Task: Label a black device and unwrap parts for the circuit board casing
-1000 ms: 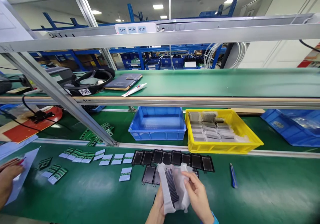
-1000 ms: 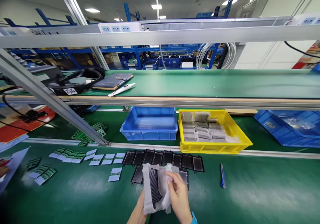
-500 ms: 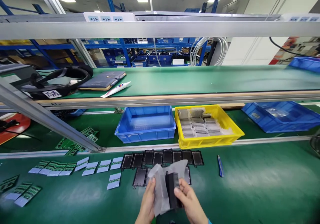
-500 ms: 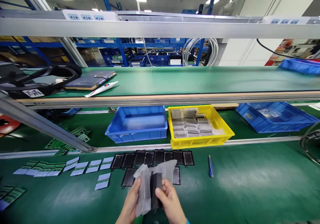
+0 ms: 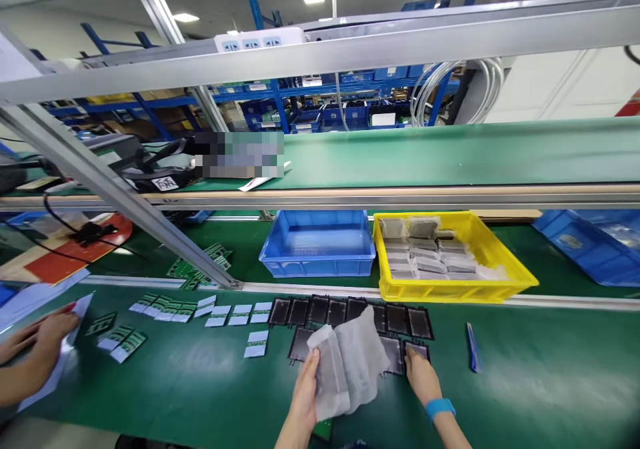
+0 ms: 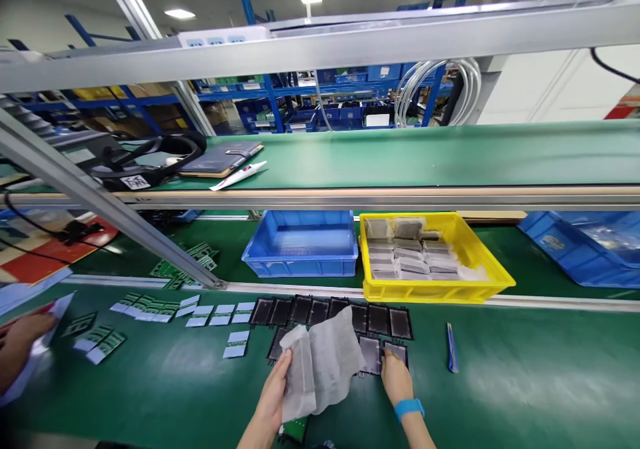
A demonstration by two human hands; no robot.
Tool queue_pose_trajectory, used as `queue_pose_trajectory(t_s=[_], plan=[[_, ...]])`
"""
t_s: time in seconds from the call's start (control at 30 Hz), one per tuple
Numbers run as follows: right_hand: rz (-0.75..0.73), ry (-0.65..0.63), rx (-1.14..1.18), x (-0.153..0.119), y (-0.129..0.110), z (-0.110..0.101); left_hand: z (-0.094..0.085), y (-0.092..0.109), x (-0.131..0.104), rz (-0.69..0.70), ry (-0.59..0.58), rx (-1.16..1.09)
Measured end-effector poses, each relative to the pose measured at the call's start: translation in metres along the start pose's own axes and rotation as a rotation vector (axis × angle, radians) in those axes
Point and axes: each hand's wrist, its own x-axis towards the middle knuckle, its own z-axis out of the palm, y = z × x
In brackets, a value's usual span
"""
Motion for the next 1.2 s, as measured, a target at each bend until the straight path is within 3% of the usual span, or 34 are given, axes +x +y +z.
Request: queue_pose_trajectory(t_s=[0.13, 0.23, 0.3, 0.47, 0.57, 0.67, 0.83, 1.0, 1.2], plan=[[-0.254, -0.040, 0.133, -0.032, -0.054, 0.009, 0.009, -0.008, -0.003, 0.044, 0.015, 0.073], [-0.396, -0.137, 0.195, -0.052, -0.087, 0.017, 0.019, -0.015, -0.006, 0.118, -0.046, 0.145], [-0.437, -0.127, 0.203, -0.056, -0.099, 0.020, 0.024, -0.019, -0.011, 0.184, -0.103, 0.188], [-0.503, 0.050, 0.200, -0.060, -0.108, 0.012, 0.029, -0.024, -0.033, 0.325, -0.300, 0.198], [-0.640, -0.031, 0.218, -0.076, -0.116, 0.008, 0.030, -0.027, -0.043, 0.227, -0.447, 0.096], [-0.719, -0.120, 0.260, -0.086, -0.123, 0.007, 0.031, -0.027, -0.045, 0.169, -0.448, 0.038], [-0.573, -0.001, 0.317, -0.068, -0.119, 0.002, 0.026, -0.024, -0.039, 0.067, -0.460, -0.014], [-0.523, -0.021, 0.349, -0.057, -0.111, -0.002, 0.020, -0.024, -0.034, 0.023, -0.442, -0.009], [-0.617, -0.096, 0.385, -0.088, -0.122, 0.013, 0.015, -0.021, -0.022, 0.071, -0.492, 0.007]])
